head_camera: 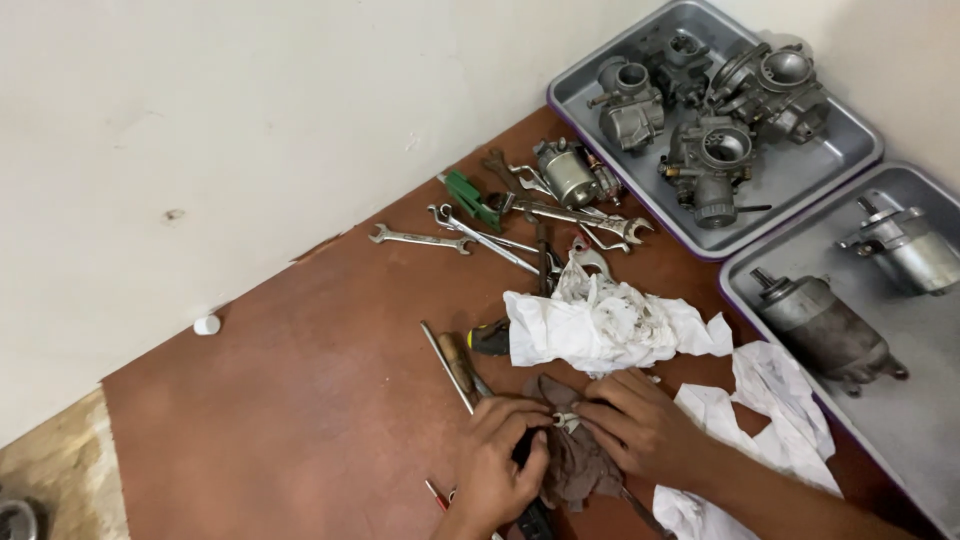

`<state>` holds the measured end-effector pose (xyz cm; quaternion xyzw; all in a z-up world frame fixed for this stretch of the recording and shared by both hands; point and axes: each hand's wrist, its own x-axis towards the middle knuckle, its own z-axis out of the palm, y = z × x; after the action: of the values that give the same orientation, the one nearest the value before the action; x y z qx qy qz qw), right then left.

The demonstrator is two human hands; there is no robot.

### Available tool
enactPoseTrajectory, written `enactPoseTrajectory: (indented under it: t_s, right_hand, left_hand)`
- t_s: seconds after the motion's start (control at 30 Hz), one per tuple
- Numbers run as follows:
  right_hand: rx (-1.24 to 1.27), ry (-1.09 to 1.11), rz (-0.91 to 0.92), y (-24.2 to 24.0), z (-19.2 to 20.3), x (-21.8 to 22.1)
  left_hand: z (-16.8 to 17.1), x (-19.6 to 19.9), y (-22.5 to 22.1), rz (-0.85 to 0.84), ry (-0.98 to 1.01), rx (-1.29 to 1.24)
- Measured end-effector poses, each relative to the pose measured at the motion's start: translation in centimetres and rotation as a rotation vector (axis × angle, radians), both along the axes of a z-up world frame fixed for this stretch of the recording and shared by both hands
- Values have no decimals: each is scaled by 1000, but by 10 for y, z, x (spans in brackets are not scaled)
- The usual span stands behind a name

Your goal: Disassembling and inspecting a motorcycle starter motor on a workspace.

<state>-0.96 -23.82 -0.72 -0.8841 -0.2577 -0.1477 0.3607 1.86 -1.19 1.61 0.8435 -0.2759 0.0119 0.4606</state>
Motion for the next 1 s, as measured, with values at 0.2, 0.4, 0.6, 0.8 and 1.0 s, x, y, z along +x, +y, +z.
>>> enactPoseTrajectory:
  t_s: [0.2,0.4,0.6,0.8,1.0]
  right_hand:
    - [22,52,-15,0,-1,1]
    - [69,45,3,-2,8,2]
    - [38,31,18,-7,1,-2]
    - [16,-18,15,-3,-1,-3]
    - [5,-74,12,-2,-8,-6]
  left_hand:
    - [-17,0,5,-19,-39,-39]
    - [-27,-1,6,6,47,-6]
    - [-55,-4,8,49,135,88]
    - [-16,-4,0,41,33,25]
    - [-15,-7,6,-10,-92,-32]
